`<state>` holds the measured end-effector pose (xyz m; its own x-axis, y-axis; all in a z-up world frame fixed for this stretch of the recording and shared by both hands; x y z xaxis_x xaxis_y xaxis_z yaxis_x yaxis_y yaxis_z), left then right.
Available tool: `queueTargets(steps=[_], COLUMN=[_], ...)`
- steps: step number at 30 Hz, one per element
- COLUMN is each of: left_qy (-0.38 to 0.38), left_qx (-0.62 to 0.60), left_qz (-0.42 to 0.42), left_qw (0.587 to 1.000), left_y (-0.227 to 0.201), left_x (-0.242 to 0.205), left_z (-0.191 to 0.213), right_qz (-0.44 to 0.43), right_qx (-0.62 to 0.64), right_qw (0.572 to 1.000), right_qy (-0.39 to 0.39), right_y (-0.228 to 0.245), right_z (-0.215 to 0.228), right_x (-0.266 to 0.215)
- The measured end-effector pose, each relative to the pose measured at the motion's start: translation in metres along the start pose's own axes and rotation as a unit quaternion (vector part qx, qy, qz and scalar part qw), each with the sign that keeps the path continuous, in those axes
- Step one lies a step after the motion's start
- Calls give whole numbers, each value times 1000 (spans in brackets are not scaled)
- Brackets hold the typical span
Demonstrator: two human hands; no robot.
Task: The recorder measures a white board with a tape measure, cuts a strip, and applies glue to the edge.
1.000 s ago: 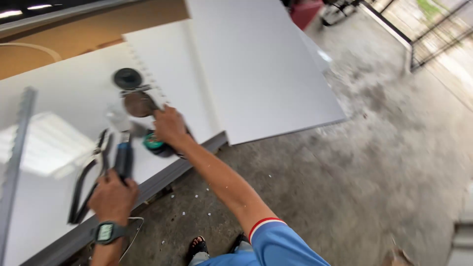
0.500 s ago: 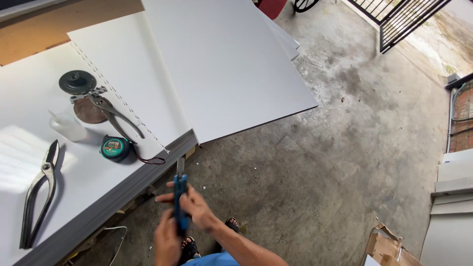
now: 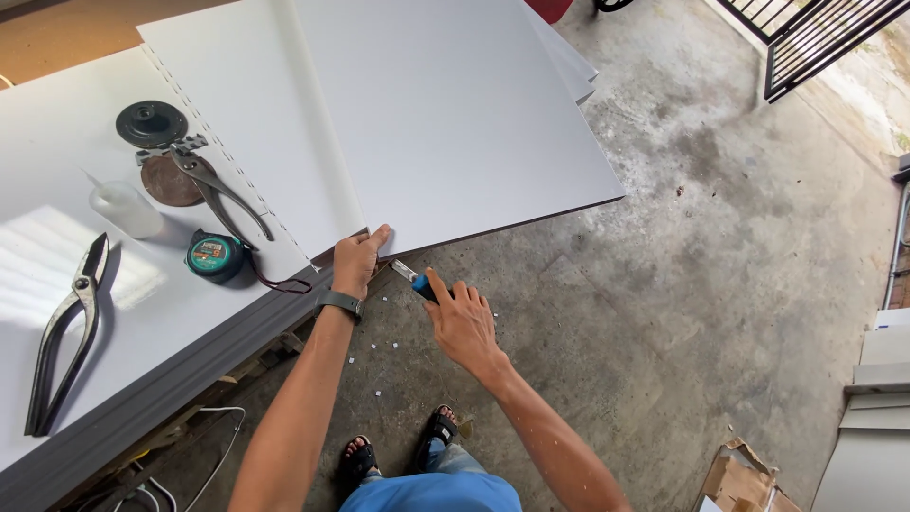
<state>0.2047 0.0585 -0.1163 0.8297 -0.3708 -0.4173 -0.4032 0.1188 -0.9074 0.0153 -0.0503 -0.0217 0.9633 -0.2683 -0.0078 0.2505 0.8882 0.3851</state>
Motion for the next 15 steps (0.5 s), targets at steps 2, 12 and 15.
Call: queueTargets(steps=[2,12,15], left_qy=[-34,-60,-57], left_qx=[-10,-65,-69], left_qz=[7,7,6], left_qw=[999,996,996], left_y=[-15,-28,-27], left_x=[-6,-20,-17], left_z=[-2,3,5], right_qz=[13,69,88], right_qx=[-38,-82,-95], right_qw=[999,994,992], right_qy=[-13,-17,-8], right_y=[0,4,13], right_z=[1,9,13], right_x=[12,27,31])
Point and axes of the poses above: each hand's wrist, its own x-axis towards the middle knuckle, its own z-axis out of the back of the hand, y = z × x, the point moved 7 cm from there along x, towards the middle knuckle, and after that the axes turned 1 degree about y, right-handed, at the moved point
